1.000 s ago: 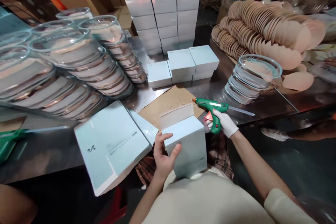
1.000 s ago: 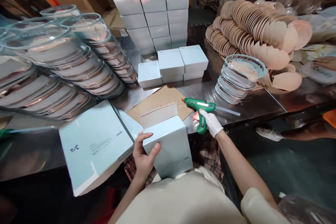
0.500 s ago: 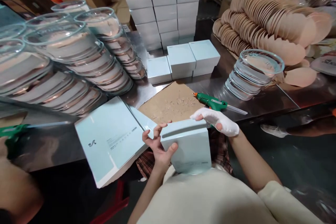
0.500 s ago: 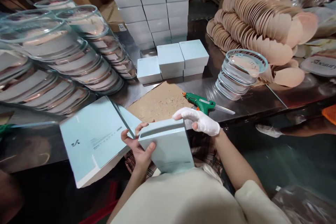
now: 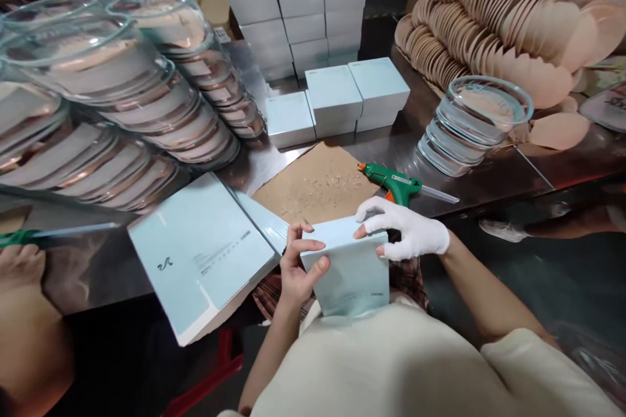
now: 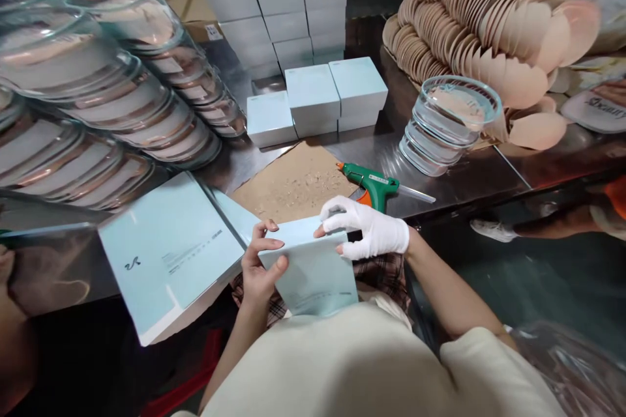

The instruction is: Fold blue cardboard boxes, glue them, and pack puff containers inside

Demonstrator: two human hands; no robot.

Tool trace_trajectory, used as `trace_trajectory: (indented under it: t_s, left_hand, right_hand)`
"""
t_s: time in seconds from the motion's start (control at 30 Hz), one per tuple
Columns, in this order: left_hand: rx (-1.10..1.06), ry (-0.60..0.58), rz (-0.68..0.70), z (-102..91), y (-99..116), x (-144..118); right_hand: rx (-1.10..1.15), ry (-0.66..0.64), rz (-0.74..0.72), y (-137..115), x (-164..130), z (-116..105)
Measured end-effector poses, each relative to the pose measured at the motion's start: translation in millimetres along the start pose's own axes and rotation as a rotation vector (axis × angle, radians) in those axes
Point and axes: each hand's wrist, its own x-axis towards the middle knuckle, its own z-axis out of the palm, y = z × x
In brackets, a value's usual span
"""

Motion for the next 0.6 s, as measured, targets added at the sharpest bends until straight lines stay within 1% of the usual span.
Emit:
trace_trajectory:
  t_s: [0.03, 0.07, 0.1, 0.13, 0.17, 0.2, 0.23, 0.27, 0.3, 0.33, 0.37, 0.4, 0.43, 0.47, 0.5, 0.53, 0.57, 0.6]
  left_hand:
    - [0.014, 0.06, 0.001, -3.1, 3, 2]
    - [0.026, 0.156, 0.013, -6.5, 8, 5]
    - [0.032, 0.282, 0.037, -9.6, 12, 8]
    - [0.025, 0.421, 0.071, -11.6, 16, 12]
    - [-0.001, 0.551, 0.102, -11.6, 18, 15]
    - [-0.043, 0.652, 0.12, -9.4, 18, 16]
    - [-0.09, 0.715, 0.114, -4.8, 16, 17]
    - [-0.134, 0.734, 0.076, 1.7, 13, 15]
    - [-0.163, 0.703, 0.001, 9.2, 8, 13]
    - [-0.162, 0.648, -0.085, 16.5, 3, 9]
    - [-0.121, 0.594, -0.151, 22.3, -1, 6]
    - [-0.038, 0.553, -0.169, 25.7, -4, 3]
    - [0.075, 0.528, -0.119, 26.3, -5, 2]
    - [0.205, 0.495, -0.019, 24.3, -4, 3]
    - [0.328, 0.437, 0.098, 20.3, 0, 7]
    - [0.424, 0.352, 0.204, 15.4, 4, 13]
    - [0.482, 0.199, 0.236, 10.4, 8, 19]
    - [0.497, 0.043, 0.211, 6.1, 12, 26]
  right_hand:
    - [0.047, 0.127, 0.089, 1, -11, 5]
    - [0.109, 0.266, 0.195, 1, -23, 11]
    - [0.186, 0.375, 0.307, 0, -35, 20]
    - [0.273, 0.424, 0.412, -3, -47, 30]
    - [0.354, 0.394, 0.496, -7, -56, 40]
    - [0.412, 0.315, 0.553, -11, -62, 50]
    - [0.421, 0.272, 0.583, -16, -65, 59]
    - [0.391, 0.297, 0.598, -21, -64, 64]
    - [0.329, 0.392, 0.605, -27, -61, 65]
    - [0.257, 0.535, 0.613, -33, -55, 60]
    - [0.183, 0.659, 0.616, -41, -47, 50]
    - [0.103, 0.704, 0.6, -51, -39, 37]
    - [0.01, 0.653, 0.558, -61, -30, 21]
    - [-0.11, 0.511, 0.491, -73, -19, 5]
    - [-0.272, 0.316, 0.394, -85, -7, -9]
    - [-0.429, 0.143, 0.313, -96, 6, -20]
    - [-0.538, -0.018, 0.252, -106, 21, -30]
    - [-0.589, -0.143, 0.206, -113, 36, -38]
